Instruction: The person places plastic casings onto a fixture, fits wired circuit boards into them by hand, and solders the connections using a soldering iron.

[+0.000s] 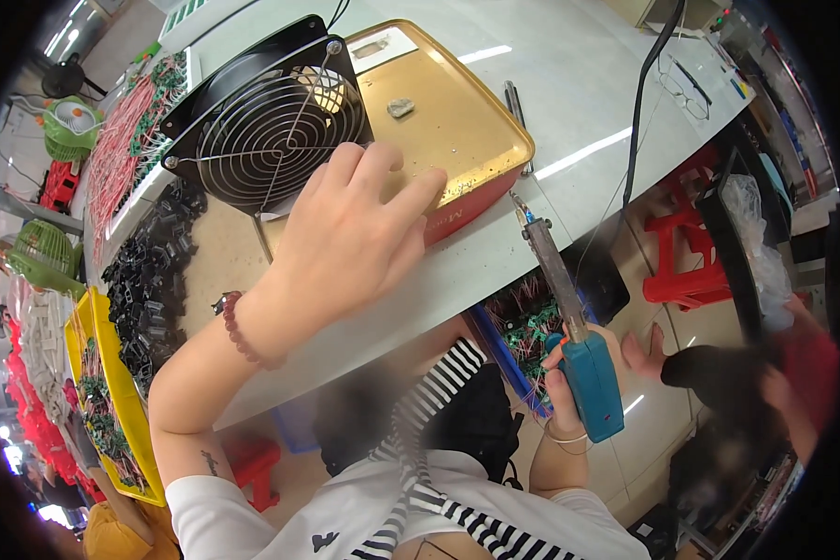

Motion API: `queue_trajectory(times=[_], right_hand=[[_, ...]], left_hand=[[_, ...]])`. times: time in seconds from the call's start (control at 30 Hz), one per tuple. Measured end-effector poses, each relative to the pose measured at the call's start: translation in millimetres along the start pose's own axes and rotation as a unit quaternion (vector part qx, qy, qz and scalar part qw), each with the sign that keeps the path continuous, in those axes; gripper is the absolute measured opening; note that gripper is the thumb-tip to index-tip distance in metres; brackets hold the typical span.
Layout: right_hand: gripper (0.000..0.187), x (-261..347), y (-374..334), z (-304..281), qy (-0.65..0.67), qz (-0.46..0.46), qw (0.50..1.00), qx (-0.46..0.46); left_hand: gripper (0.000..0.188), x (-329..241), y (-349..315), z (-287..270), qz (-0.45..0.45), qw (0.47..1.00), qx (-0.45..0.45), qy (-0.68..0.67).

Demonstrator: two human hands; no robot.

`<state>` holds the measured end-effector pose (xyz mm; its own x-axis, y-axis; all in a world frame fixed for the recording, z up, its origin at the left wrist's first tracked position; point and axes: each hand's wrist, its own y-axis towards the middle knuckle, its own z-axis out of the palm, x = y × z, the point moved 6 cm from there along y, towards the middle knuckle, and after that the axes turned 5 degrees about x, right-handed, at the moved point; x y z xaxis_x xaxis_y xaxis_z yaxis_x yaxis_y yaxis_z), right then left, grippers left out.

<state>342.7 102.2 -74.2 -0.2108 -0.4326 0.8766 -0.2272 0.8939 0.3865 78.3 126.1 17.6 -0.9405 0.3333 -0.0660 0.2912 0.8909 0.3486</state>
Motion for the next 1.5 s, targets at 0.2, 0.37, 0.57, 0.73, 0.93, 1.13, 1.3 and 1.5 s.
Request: queue_trajectory(times=[0.2, 0.37, 0.57, 0.73, 0.93, 1.13, 1.3, 1.5], right_hand=[[0.037, -1.7, -1.4, -0.2, 0.015, 0.007, 1.000, -0.011], [0.037, -2.9, -2.2, 0.5, 0.015, 0.019, 1.000, -0.017], [0.037, -2.4, -1.4, 0.2, 0.003, 0.007, 1.000, -0.012], [0.036, -1.2, -1.5, -1.4, -0.005, 0.002, 1.000, -0.015], [0.036, -0.8, -3.3, -0.7, -0.016, 0.006, 1.000, -0.016], [0.031, -10.1, -12.4, -7.5, -0.091, -0.067, 0.993, -0.021], [0.030, -3.7, -7.2, 0.2, -0.033, -0.034, 0.998, -0.028], [0.030, 9.6, 1.5, 14.4, -0.050, -0.061, 0.997, 0.001]], left_hand=[[0.036, 1.8, -0.4, -2.9, 0.002, 1.000, -0.004, 0.002], [0.033, 0.2, 0.9, -4.2, -0.010, 0.999, -0.010, -0.036], [0.022, 5.5, 3.0, -12.3, -0.027, 0.982, -0.069, -0.176], [0.014, 8.4, 6.0, -14.1, -0.006, 0.985, -0.102, -0.141], [0.015, 3.1, -20.2, -38.8, -0.031, 0.988, -0.094, -0.120], [0.014, 48.8, -89.1, -83.5, -0.207, 0.973, -0.088, -0.058], [0.021, 101.2, -166.5, -88.1, -0.310, 0.946, 0.016, -0.091], [0.025, 87.5, -188.0, -49.1, -0.326, 0.938, 0.080, -0.090]])
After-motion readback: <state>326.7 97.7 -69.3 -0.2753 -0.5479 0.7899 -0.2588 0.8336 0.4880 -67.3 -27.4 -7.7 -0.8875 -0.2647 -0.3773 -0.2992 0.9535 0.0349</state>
